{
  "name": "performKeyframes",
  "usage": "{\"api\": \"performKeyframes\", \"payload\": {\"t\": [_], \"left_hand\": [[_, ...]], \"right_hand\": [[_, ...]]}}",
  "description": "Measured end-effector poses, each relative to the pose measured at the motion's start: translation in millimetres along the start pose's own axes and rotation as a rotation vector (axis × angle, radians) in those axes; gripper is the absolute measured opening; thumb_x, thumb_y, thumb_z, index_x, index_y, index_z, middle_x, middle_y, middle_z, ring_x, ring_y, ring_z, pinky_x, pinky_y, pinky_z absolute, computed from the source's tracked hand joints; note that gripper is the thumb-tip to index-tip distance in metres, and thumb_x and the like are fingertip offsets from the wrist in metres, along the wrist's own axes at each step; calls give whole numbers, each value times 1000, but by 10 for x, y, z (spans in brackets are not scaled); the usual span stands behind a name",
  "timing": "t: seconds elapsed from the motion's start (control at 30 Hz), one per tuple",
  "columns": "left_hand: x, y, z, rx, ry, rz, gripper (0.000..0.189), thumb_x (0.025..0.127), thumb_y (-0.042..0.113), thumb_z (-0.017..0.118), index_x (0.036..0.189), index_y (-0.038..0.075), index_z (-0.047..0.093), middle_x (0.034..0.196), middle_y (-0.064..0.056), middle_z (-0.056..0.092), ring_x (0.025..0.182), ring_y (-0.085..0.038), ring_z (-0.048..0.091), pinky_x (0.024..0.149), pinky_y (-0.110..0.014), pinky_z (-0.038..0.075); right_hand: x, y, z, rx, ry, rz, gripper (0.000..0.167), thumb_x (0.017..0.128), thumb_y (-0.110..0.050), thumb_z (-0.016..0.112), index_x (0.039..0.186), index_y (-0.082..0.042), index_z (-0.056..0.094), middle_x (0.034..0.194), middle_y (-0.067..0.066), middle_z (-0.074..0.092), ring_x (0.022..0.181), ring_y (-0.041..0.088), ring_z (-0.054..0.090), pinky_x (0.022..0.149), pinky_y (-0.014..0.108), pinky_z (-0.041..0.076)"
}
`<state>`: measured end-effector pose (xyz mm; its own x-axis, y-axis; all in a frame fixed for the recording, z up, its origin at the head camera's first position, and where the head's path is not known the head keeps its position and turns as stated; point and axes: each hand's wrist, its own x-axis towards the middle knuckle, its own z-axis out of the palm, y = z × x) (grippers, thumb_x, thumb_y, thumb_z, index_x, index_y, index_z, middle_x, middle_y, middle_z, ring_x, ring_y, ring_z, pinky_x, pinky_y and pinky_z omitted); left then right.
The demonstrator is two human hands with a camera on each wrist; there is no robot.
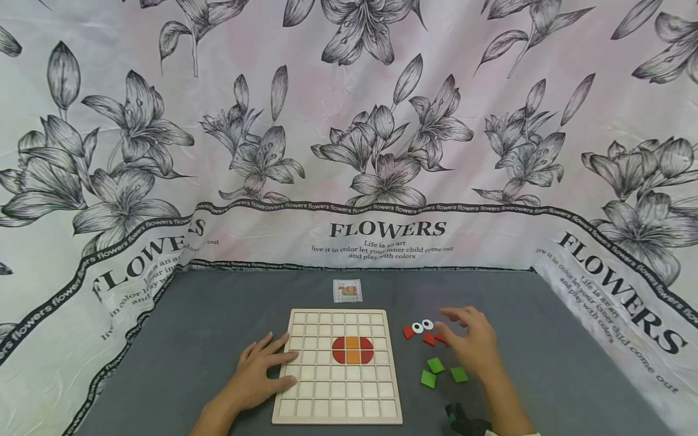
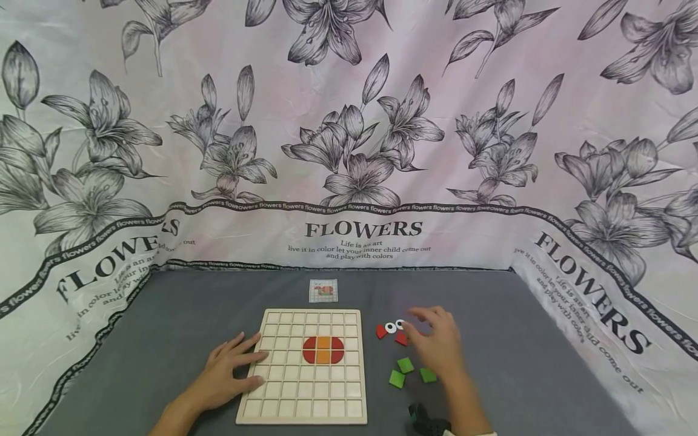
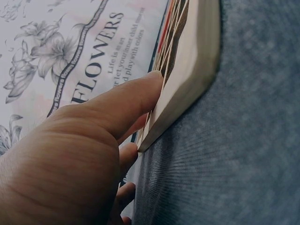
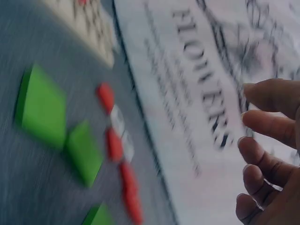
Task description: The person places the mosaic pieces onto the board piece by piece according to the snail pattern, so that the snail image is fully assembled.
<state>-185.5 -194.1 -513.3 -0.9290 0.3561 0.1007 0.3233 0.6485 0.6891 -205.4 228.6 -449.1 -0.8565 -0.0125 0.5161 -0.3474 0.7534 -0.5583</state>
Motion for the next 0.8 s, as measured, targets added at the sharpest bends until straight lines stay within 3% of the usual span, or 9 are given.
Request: {"api": "performKeyframes", "payload": {"t": [0.13,0.3,0.6,0.8], "left_hand": [[-2,5,-2,-5,2,-6,55,83,49,71,127,16,67,150,-10,38,140,-44,18,106,-64,3],[-6,11,-4,5,6,-8,55,83,49,72,126,16,67,150,-9,38,140,-44,18,106,-65,3],[0,17,0,11,14,-2,55,82,49,72,126,16,68,150,-8,39,140,-44,18,106,-64,3],[-9,35,-10,6,8,-6,55,82,49,72,126,15,68,150,-9,38,140,-44,18,106,-64,3]], "right_hand": [[-54,208,-20,-20,-8,119,28,88,-19,74,110,-1,71,100,15,61,92,36,55,77,53,45],[-96,399,2,-37,-24,211,31,88,-22,74,109,1,70,101,17,62,93,39,57,81,56,45],[-165,603,86,-119,-144,307,35,86,-24,74,109,2,69,98,16,63,88,33,59,77,53,45],[-179,662,159,-169,-239,330,42,85,-33,74,109,0,69,98,15,61,94,35,56,81,57,42]]}}
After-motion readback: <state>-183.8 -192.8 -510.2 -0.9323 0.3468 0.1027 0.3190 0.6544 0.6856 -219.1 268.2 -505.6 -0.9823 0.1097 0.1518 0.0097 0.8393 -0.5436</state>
